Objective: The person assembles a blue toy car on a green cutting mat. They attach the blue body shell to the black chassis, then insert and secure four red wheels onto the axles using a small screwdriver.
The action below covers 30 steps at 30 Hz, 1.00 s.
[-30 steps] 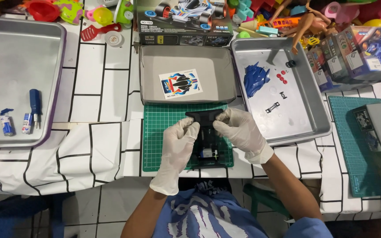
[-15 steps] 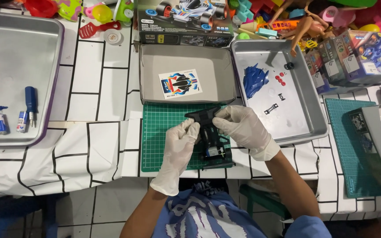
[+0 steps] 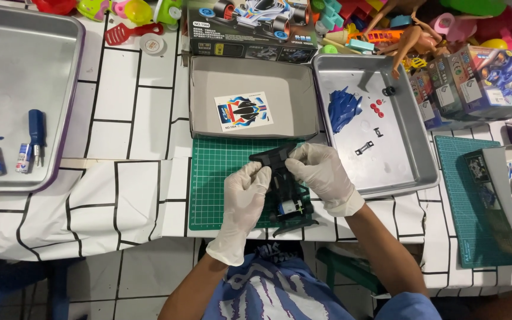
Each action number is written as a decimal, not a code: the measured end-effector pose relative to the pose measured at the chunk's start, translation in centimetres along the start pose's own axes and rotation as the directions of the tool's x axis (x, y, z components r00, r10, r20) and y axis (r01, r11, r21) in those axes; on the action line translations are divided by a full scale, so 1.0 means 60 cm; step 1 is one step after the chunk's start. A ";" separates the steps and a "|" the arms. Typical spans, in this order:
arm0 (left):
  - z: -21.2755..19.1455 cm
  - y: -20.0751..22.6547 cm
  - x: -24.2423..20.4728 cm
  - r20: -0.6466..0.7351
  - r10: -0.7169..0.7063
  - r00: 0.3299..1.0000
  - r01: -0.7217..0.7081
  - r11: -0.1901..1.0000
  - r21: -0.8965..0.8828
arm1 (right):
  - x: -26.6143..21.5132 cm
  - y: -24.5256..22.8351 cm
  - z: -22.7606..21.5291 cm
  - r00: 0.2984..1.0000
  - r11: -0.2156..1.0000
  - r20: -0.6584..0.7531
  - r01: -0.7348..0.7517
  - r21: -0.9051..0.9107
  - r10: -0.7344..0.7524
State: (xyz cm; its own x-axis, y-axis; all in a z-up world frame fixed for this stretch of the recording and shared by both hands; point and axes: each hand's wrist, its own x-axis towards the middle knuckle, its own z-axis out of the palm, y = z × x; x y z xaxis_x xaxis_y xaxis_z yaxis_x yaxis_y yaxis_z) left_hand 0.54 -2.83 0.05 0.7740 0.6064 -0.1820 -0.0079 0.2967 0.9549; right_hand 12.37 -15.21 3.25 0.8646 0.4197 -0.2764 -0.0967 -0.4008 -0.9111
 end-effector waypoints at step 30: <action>-0.005 0.111 0.020 -0.002 -0.314 0.949 0.144 0.431 0.891 | 0.149 0.136 -0.370 0.960 0.622 -0.277 -0.199 -0.757 -0.030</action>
State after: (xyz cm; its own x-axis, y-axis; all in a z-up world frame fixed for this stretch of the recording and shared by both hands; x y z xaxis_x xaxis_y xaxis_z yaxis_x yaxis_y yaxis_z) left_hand 1.22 0.11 6.12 0.7363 0.4839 -0.4731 0.6722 -0.4420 0.5940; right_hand 30.29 -32.83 0.11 0.9699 0.1890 -0.1534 0.1407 -0.9496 -0.2801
